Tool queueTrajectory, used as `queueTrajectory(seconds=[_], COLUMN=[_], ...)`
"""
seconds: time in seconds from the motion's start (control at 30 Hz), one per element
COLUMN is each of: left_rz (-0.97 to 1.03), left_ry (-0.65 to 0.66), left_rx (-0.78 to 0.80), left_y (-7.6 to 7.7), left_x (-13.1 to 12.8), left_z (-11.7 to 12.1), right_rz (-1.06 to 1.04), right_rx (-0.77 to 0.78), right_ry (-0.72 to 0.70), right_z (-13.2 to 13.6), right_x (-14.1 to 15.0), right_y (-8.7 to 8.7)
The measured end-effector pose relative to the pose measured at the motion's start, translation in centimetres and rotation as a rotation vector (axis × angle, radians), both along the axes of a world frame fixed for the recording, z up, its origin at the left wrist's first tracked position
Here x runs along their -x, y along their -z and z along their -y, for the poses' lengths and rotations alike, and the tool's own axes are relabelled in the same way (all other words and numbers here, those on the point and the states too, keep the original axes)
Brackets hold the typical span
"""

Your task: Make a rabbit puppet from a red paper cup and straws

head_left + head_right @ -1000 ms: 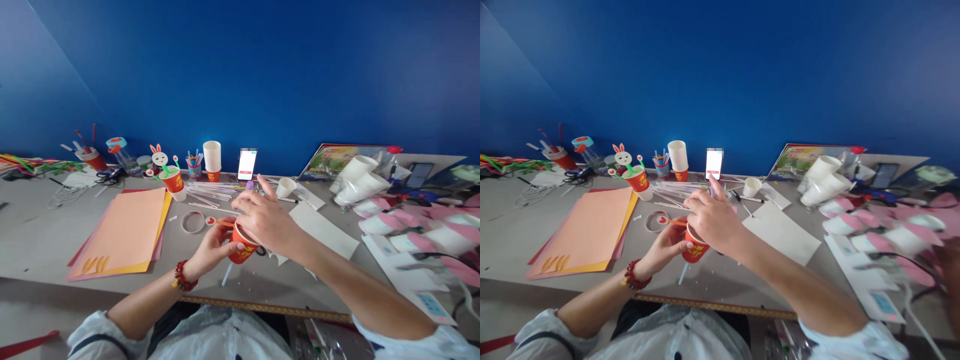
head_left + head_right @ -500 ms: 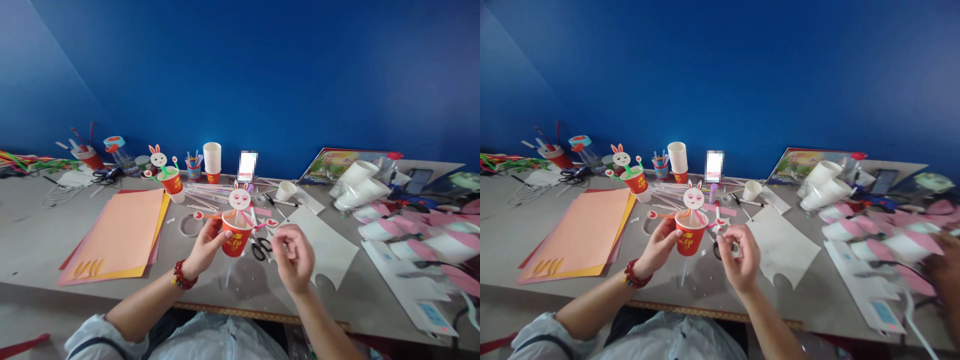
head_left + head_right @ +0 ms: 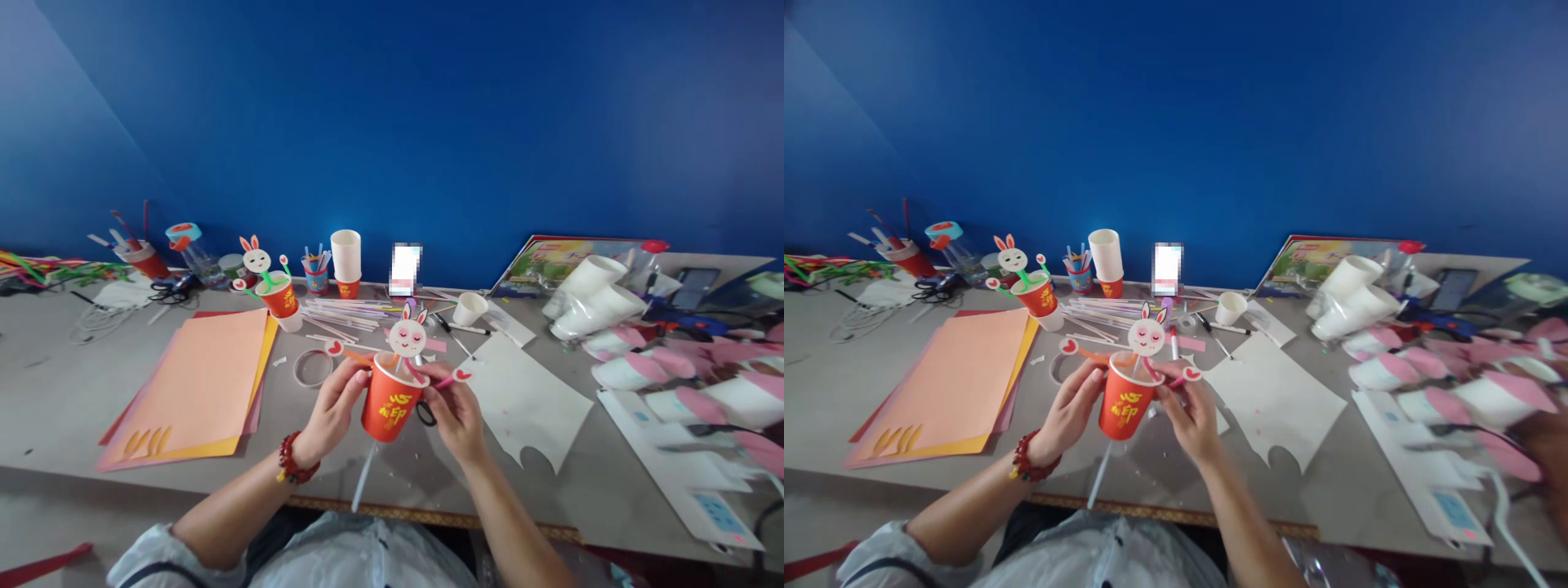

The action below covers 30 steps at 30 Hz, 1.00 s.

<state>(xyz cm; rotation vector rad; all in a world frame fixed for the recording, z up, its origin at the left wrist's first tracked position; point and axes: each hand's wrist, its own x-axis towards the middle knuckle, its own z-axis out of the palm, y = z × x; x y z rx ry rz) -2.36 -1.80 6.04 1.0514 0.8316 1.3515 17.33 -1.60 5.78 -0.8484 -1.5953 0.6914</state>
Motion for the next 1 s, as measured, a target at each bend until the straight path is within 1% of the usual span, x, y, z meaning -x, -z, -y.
queueTrajectory(seconds=[0.07, 0.13, 0.2, 0.33, 0.5, 0.63, 0.83, 0.93, 1.0], left_rz=[0.027, 0.058, 0.097, 0.146, 0.092, 0.077, 0.084, 0.095, 0.095], left_ry=[-0.087, -0.154, -0.167, -0.069, 0.045, 0.123, 0.243, 0.260, 0.256], left_rx=[0.012, -0.011, -0.045, -0.029, 0.012, 0.081, 0.139, 0.142, 0.119], left_y=[0.1, 0.1, -0.1, -0.8, -1.8, -2.2, -2.3, -1.8, -1.2], left_x=[0.0, 0.0, 0.0, 0.4, 1.3, 1.9, 1.8, 1.7, 1.8], left_z=[-0.1, -0.2, -0.5, -0.8, -1.3, -1.8, -2.2, -2.6, -3.0], right_rz=[0.016, 0.037, 0.047, 0.089, 0.181, 0.216, 0.184, 0.154, 0.138], right_rx=[-0.040, -0.053, -0.064, -0.132, -0.175, -0.205, -0.184, -0.202, -0.201], right_ry=[0.007, 0.001, -0.003, -0.015, -0.061, -0.100, -0.123, -0.132, -0.135], right_z=[-0.1, -0.2, -0.2, -0.5, -0.8, -1.1, -1.7, -2.1, -2.4], right_x=[-0.1, -0.3, -0.4, -0.8, -1.7, -1.9, -1.4, -1.3, -1.4], right_y=[0.0, 0.0, -0.1, -0.5, -1.1, -1.3, -0.4, 0.3, 0.7])
